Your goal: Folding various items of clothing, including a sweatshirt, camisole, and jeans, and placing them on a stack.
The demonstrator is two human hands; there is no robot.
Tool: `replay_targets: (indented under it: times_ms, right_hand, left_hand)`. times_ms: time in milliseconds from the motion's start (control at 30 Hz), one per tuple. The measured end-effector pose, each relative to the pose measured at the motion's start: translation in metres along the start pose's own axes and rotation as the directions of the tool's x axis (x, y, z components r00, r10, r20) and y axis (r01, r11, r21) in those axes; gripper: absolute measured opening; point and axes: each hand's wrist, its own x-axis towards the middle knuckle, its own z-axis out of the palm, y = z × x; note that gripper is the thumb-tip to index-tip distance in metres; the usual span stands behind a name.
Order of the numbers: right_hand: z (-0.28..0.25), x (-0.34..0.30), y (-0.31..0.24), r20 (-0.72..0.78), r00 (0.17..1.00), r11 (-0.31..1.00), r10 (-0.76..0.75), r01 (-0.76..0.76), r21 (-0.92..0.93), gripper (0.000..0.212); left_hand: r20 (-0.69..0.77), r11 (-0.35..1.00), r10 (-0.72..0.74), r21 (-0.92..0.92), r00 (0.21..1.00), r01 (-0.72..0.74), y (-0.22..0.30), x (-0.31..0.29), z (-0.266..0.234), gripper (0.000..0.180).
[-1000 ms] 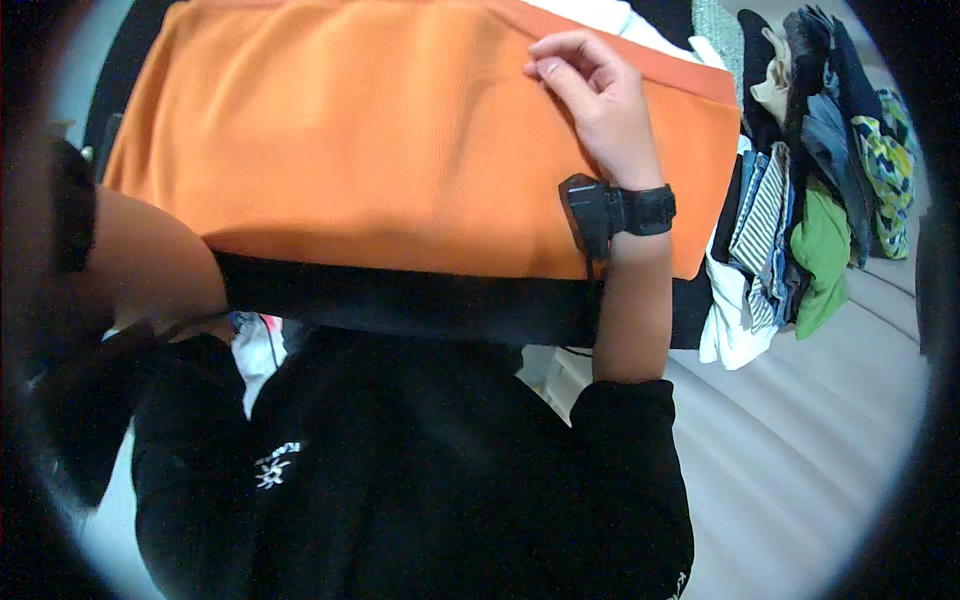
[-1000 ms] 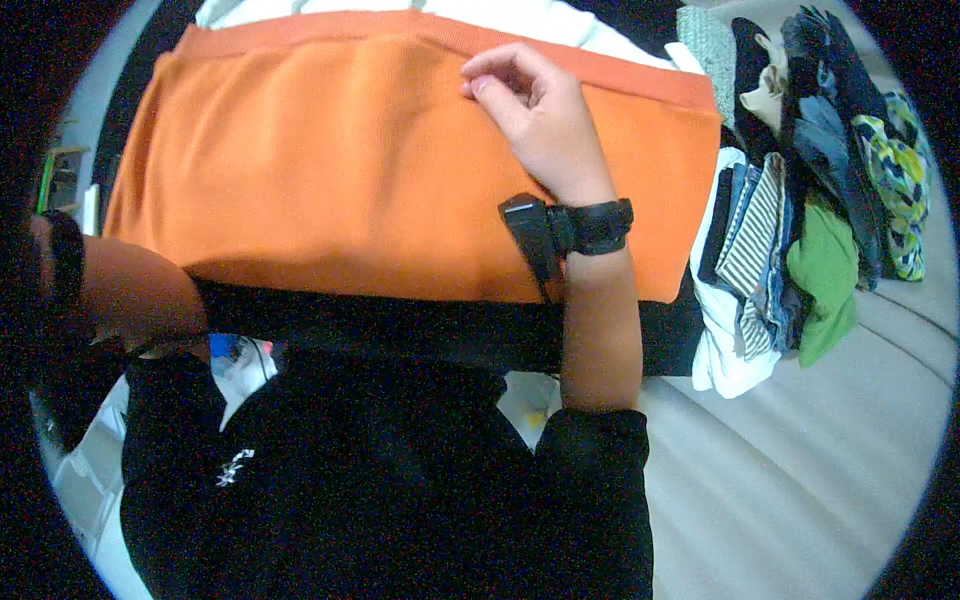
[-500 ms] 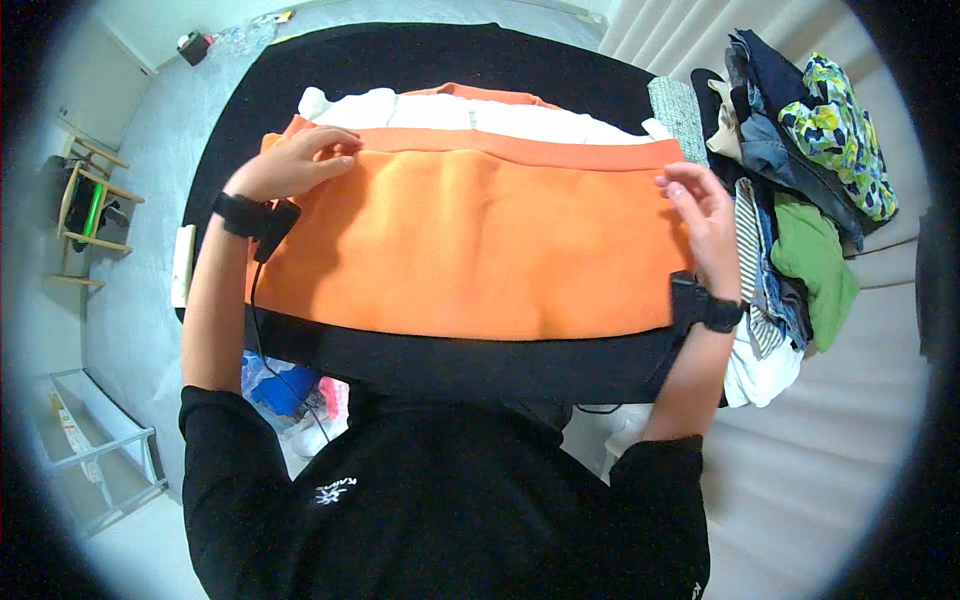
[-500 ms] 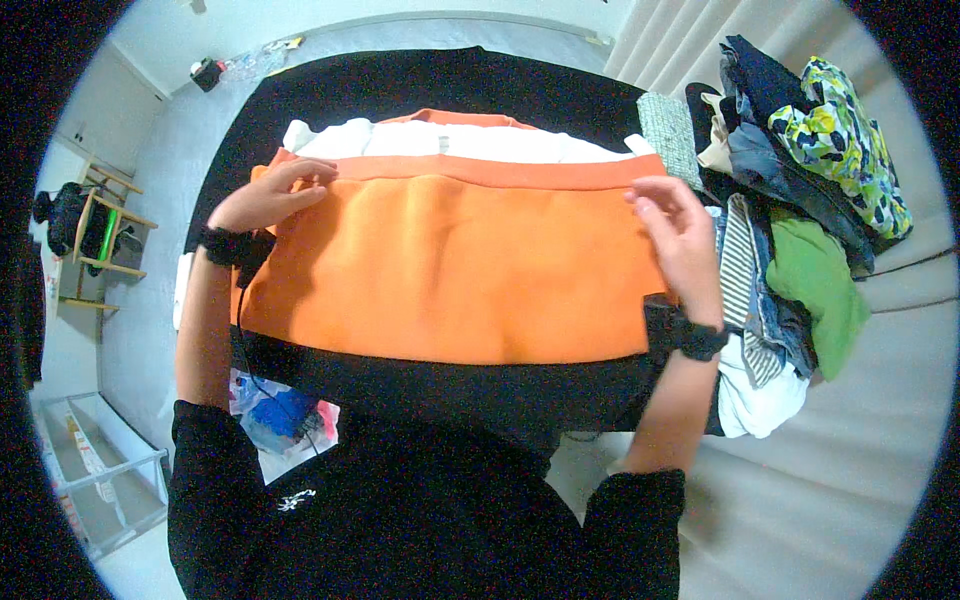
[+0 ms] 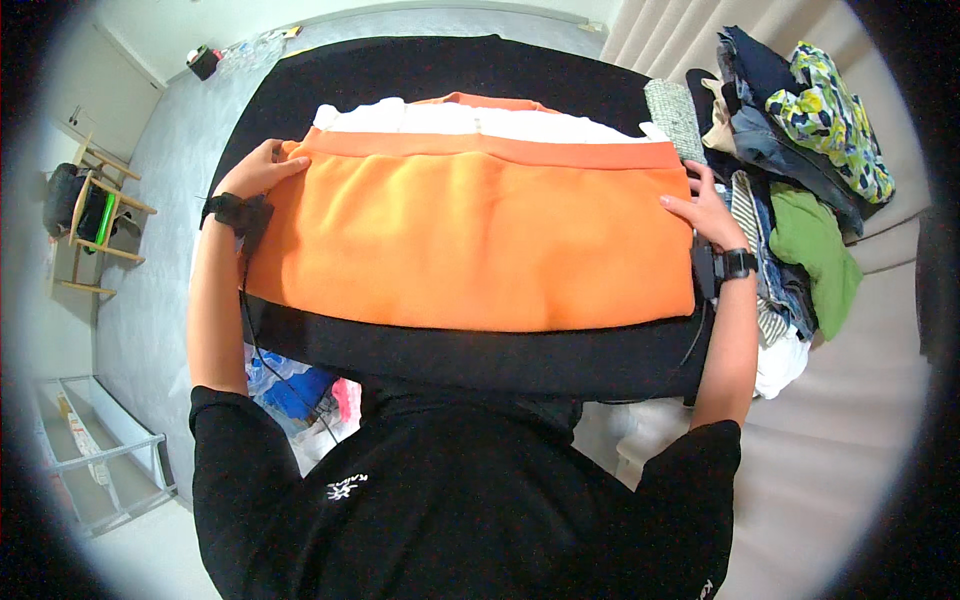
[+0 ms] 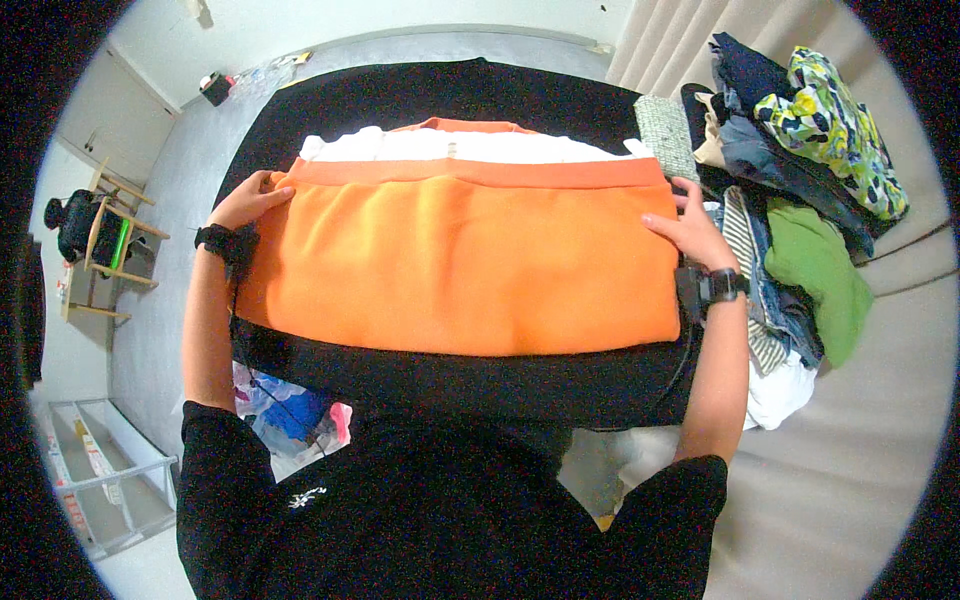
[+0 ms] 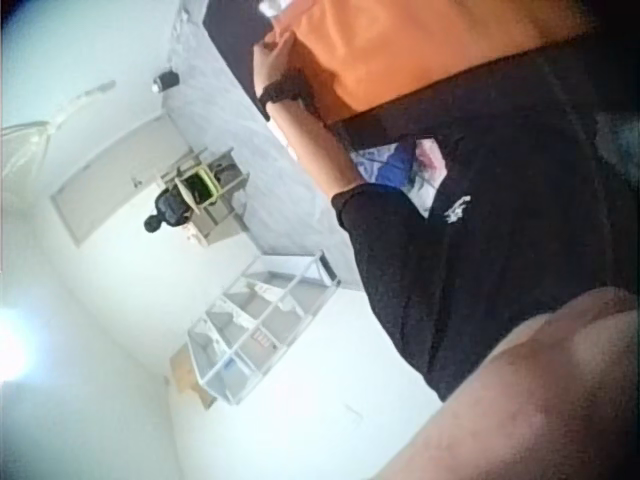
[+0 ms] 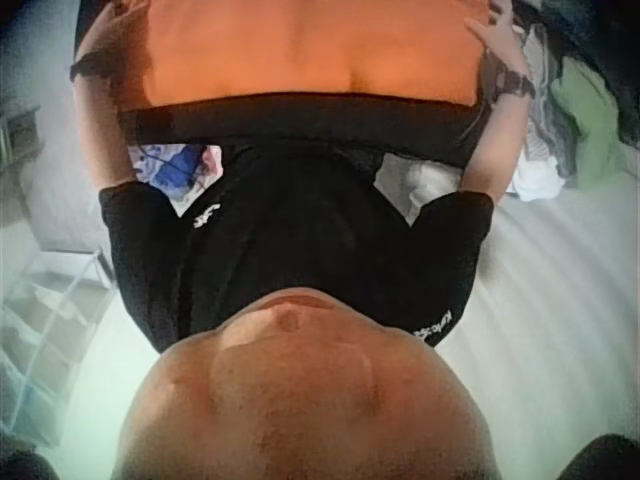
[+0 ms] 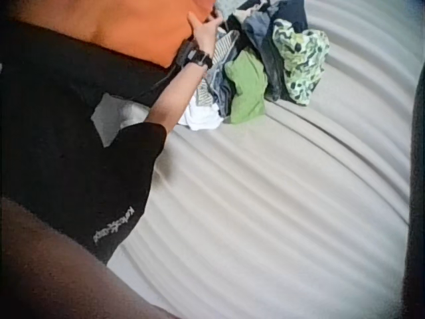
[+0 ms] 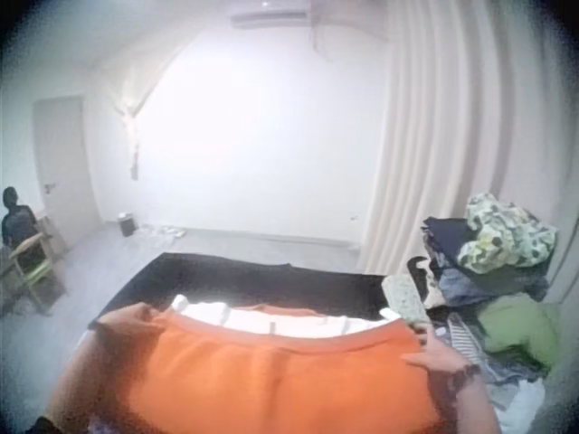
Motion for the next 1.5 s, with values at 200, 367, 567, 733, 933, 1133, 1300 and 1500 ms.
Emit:
replay_targets:
  times_ms: [200, 367, 567, 733, 933, 1133, 1300, 1500]
  right_hand:
    - [0.017, 0.030, -0.013, 0.083, 0.996, 0.975, 0.012, -0.031, 0.222, 0.063]
    - [0.019, 0.035, -0.021, 0.190, 0.982, 0.958, -0.009, -0.046, 0.284, 0.047]
    - [0.002, 0.026, -0.024, 0.022, 0.979, 0.942, -0.203, 0.190, 0.277, 0.044]
    - [-0.002, 0.024, -0.014, -0.018, 0.979, 0.936, -0.204, 0.201, 0.288, 0.049]
    - [0.005, -0.012, -0.006, 0.104, 0.995, 0.975, -0.005, -0.018, 0.223, 0.064]
    - [0.019, -0.101, -0.003, 0.064, 0.988, 0.951, 0.139, -0.152, 0.270, 0.063]
    - [0.030, -0.137, -0.002, 0.037, 0.984, 0.861, 0.174, -0.170, 0.478, 0.057]
    - [0.050, -0.140, -0.062, -0.217, 0.976, 0.788, 0.023, 0.116, 0.605, 0.059]
  left_hand:
    - [0.085, 0.951, 0.078, -0.305, 0.993, -0.049, -0.008, 0.013, 0.002, 0.057]
    - [-0.023, 0.925, 0.183, -0.335, 0.983, -0.180, -0.013, 0.015, 0.007, 0.057]
    - [-0.108, 0.749, 0.437, -0.506, 0.893, -0.428, -0.017, 0.001, -0.009, 0.047]
    - [-0.074, 0.793, 0.401, -0.471, 0.913, -0.386, -0.022, -0.008, -0.013, 0.049]
    - [-0.070, 0.968, 0.140, -0.201, 0.988, -0.151, -0.004, -0.031, -0.007, 0.051]
    - [-0.164, 0.915, 0.383, -0.066, 0.909, -0.397, 0.029, -0.128, 0.011, 0.039]
    - [0.040, 0.818, 0.572, -0.091, 0.819, -0.568, 0.066, -0.161, 0.073, 0.036]
    - [0.009, 0.829, 0.560, -0.003, 0.829, -0.560, 0.061, -0.166, 0.100, 0.033]
